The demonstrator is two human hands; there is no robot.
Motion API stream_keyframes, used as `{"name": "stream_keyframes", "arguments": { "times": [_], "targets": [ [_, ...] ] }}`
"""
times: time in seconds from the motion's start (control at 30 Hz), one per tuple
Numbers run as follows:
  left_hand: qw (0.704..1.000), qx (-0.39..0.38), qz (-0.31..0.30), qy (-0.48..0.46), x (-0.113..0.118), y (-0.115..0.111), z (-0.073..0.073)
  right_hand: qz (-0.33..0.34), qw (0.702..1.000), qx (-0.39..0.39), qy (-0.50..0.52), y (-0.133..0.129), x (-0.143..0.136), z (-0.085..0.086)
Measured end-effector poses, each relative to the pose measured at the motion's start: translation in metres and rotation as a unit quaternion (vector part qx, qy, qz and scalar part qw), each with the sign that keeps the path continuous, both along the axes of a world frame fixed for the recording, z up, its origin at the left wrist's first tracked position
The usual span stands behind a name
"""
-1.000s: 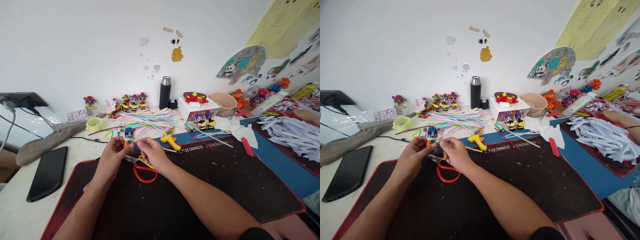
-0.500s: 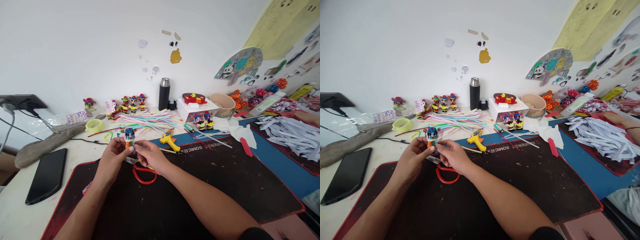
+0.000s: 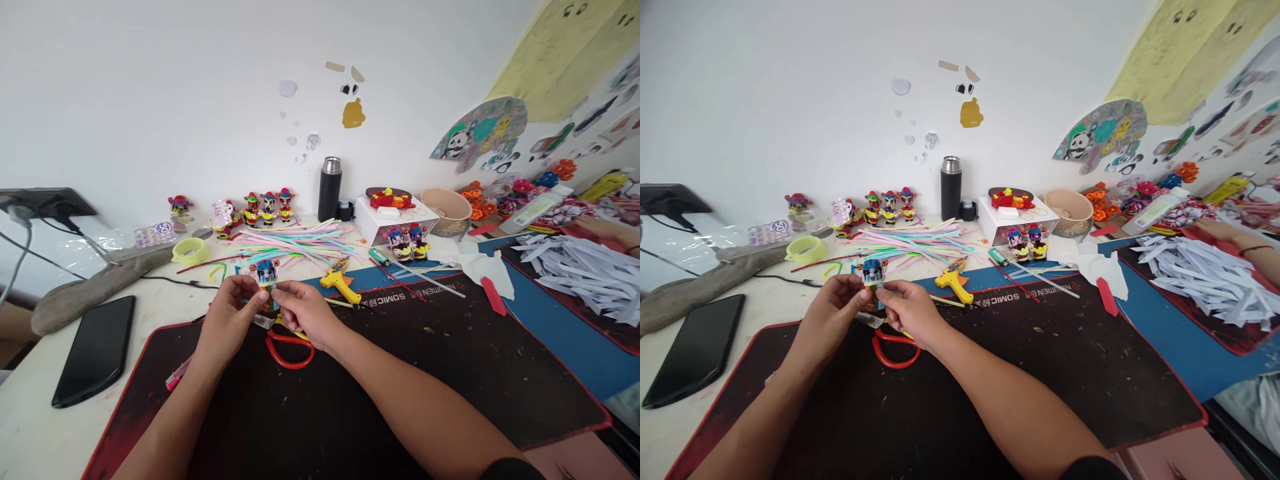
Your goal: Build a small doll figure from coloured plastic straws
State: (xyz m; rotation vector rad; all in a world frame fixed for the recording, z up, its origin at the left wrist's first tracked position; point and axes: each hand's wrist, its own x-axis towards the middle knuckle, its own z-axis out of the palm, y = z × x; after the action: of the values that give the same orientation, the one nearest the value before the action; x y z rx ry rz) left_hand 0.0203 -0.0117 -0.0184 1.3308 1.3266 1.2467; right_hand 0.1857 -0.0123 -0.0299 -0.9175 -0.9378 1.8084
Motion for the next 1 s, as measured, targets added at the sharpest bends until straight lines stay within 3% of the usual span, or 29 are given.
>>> {"name": "stream_keyframes", "arguments": {
  "times": [0.13, 0.4, 1.0],
  "targets": [
    [0.991, 0.078, 0.090, 0.057, -0.0070, -0.0036, 0.0010, -0.002, 1.000, -0.009, 0.026, -0.0008, 0.0010, 0.0026],
    [0.961, 0.185, 0.053, 0.201, -0.0055, -0.0083, 0.0045, 0.007, 1.000, -0.011, 0.019, -0.0006, 0.0007, 0.0036],
    [0.964, 0.162, 0.049, 0.204, -0.0014, -0.0080, 0.0076, 0.014, 1.000, -0.015, 0.008, -0.0012, 0.0010, 0.0032]
  ]
}}
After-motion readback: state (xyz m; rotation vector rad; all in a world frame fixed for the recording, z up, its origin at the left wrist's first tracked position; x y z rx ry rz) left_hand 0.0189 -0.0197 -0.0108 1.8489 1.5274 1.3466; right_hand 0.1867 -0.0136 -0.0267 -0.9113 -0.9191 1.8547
